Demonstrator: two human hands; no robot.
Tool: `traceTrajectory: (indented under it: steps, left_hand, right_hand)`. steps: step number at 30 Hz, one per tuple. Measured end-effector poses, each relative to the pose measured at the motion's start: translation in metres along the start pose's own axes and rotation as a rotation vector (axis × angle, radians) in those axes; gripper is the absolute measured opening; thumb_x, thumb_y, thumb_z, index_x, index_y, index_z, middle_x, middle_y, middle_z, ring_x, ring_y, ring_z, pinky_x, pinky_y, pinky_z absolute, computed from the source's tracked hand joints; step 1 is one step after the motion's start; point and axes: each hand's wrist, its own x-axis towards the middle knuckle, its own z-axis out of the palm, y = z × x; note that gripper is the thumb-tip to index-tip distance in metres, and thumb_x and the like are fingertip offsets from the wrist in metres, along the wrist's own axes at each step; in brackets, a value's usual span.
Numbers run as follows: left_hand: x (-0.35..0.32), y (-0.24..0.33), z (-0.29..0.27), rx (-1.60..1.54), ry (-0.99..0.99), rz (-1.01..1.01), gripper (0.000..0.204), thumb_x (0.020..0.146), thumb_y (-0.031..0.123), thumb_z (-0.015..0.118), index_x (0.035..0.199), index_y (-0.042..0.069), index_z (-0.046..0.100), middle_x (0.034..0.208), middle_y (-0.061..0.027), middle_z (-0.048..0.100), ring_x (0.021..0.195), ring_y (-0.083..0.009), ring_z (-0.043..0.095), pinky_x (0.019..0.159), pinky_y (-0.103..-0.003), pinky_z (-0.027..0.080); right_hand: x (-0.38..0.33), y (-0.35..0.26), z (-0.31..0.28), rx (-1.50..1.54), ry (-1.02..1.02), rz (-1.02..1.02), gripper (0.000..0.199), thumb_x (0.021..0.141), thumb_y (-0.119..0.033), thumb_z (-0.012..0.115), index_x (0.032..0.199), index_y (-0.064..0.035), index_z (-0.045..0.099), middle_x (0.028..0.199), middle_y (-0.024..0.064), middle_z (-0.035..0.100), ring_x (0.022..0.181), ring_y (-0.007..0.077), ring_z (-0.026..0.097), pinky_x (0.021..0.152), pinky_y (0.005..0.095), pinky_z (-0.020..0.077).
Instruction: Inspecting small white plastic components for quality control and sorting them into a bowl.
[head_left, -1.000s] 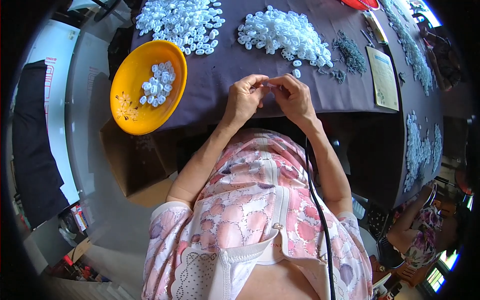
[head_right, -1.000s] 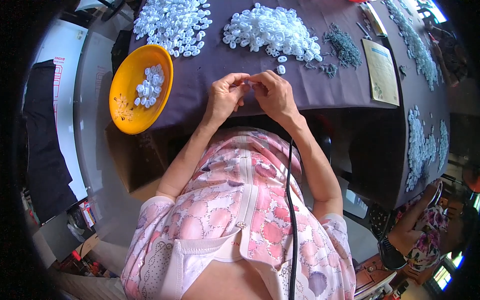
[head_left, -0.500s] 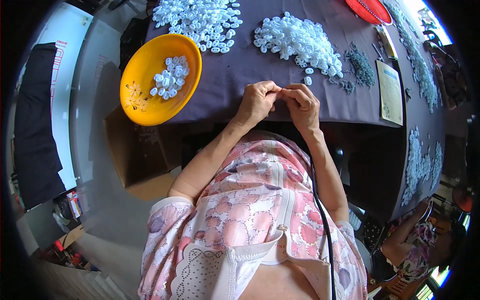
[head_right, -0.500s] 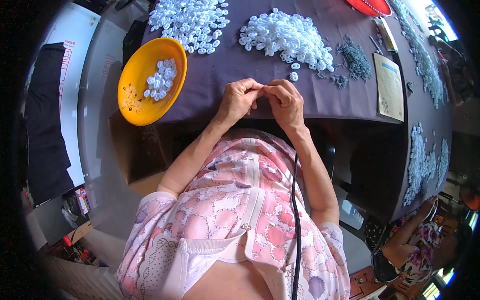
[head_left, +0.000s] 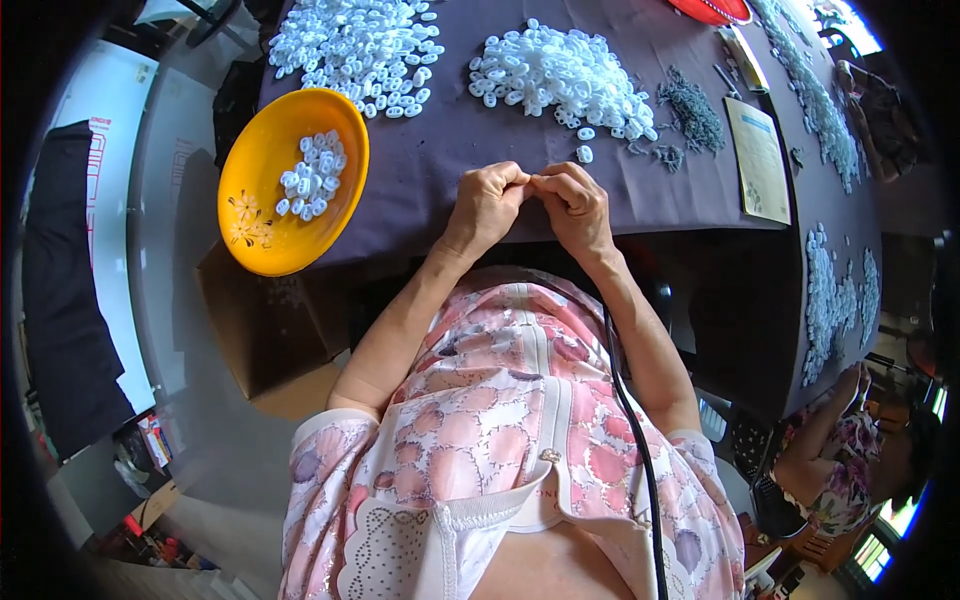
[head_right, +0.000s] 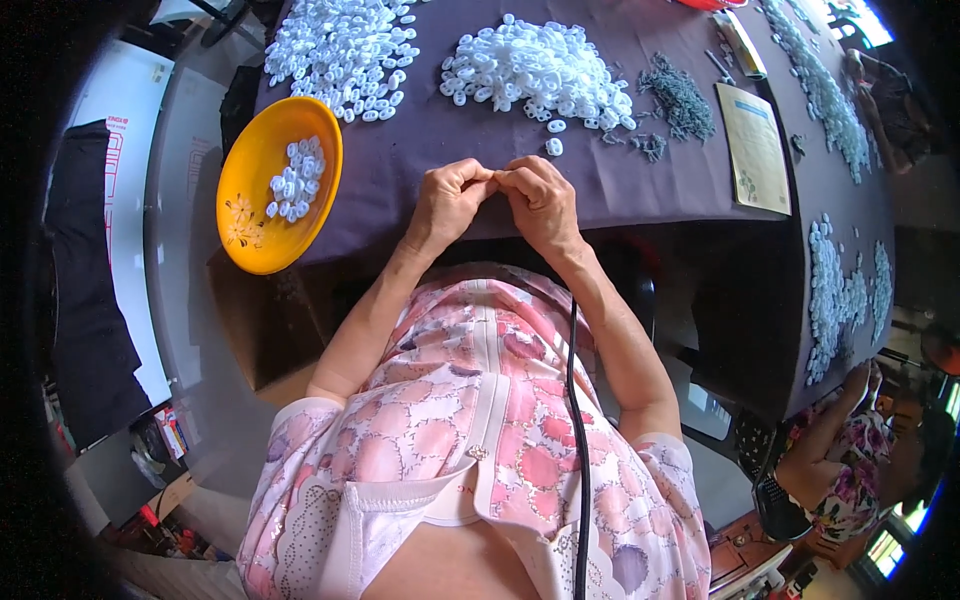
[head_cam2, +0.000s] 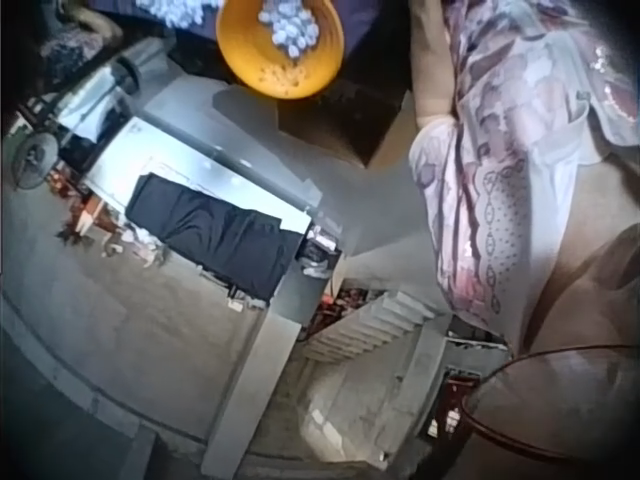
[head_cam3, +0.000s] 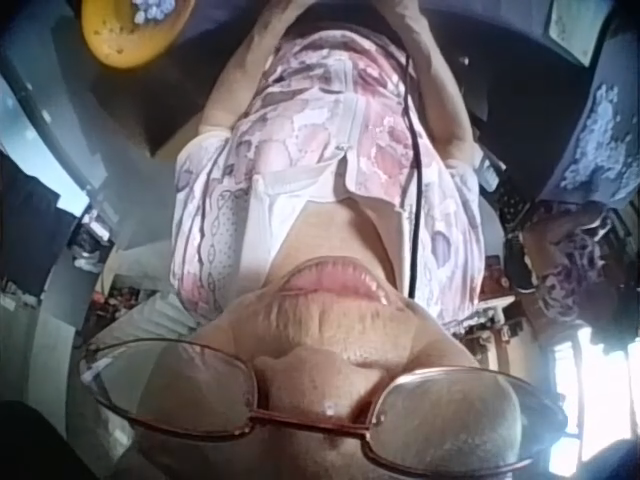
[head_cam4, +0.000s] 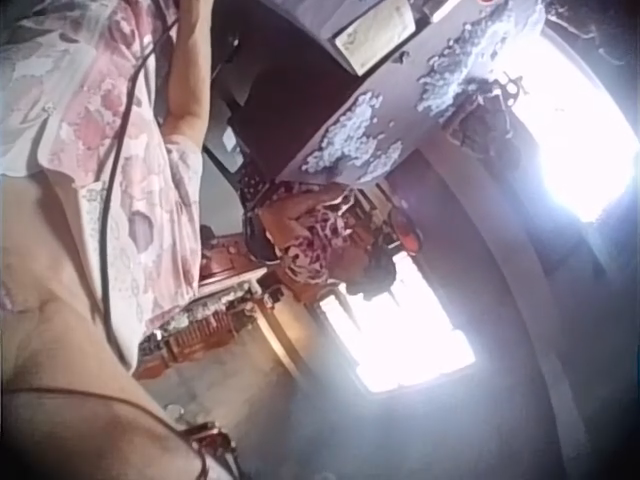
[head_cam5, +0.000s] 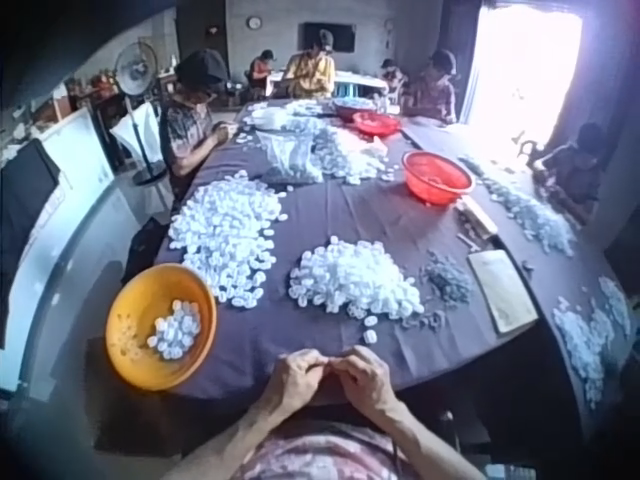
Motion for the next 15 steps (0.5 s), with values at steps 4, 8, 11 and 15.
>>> traceTrajectory:
  steps: [4, 8, 11, 15]
  left_hand:
    - [0.000, -0.001, -0.001, 0.011, -0.022, -0.004, 0.004, 0.077, 0.000, 0.064, 0.078, -0.002, 0.060, 0.068, -0.0115, 0.062, 0.062, -0.0064, 0.056, 0.056, -0.025, 0.046]
    - [0.001, -0.007, 0.000, 0.080, -0.048, 0.026, 0.003, 0.077, -0.001, 0.063, 0.077, -0.002, 0.060, 0.067, -0.0121, 0.062, 0.063, -0.0083, 0.058, 0.057, -0.026, 0.046]
    - [0.002, -0.008, -0.002, -0.064, -0.053, -0.084, 0.006, 0.080, 0.002, 0.060, 0.075, 0.000, 0.060, 0.062, -0.0060, 0.060, 0.052, -0.0057, 0.053, 0.047, -0.023, 0.041]
    - [0.007, 0.007, -0.012, -0.276, -0.157, -0.393, 0.012, 0.086, 0.009, 0.057, 0.076, 0.002, 0.061, 0.059, 0.0001, 0.056, 0.041, -0.0026, 0.046, 0.035, -0.018, 0.033]
  right_hand:
    - [0.000, 0.002, 0.000, 0.004, -0.010, 0.002, 0.014, 0.069, 0.003, 0.065, 0.080, -0.0058, 0.061, 0.079, 0.0063, 0.060, 0.072, 0.0250, 0.060, 0.061, 0.0321, 0.0480]
    - [-0.001, 0.004, 0.001, -0.030, -0.051, -0.011, 0.016, 0.068, 0.002, 0.065, 0.081, -0.0063, 0.061, 0.079, 0.0058, 0.060, 0.073, 0.0252, 0.060, 0.061, 0.0329, 0.0483]
    - [0.001, 0.000, 0.000, -0.014, -0.052, 0.038, 0.016, 0.069, 0.001, 0.066, 0.083, -0.0064, 0.062, 0.080, 0.0058, 0.060, 0.074, 0.0256, 0.060, 0.062, 0.0332, 0.0486]
    - [0.002, -0.009, -0.004, 0.042, -0.068, 0.170, 0.022, 0.070, -0.003, 0.067, 0.091, -0.0057, 0.063, 0.085, 0.0069, 0.061, 0.076, 0.0254, 0.061, 0.066, 0.0318, 0.0491]
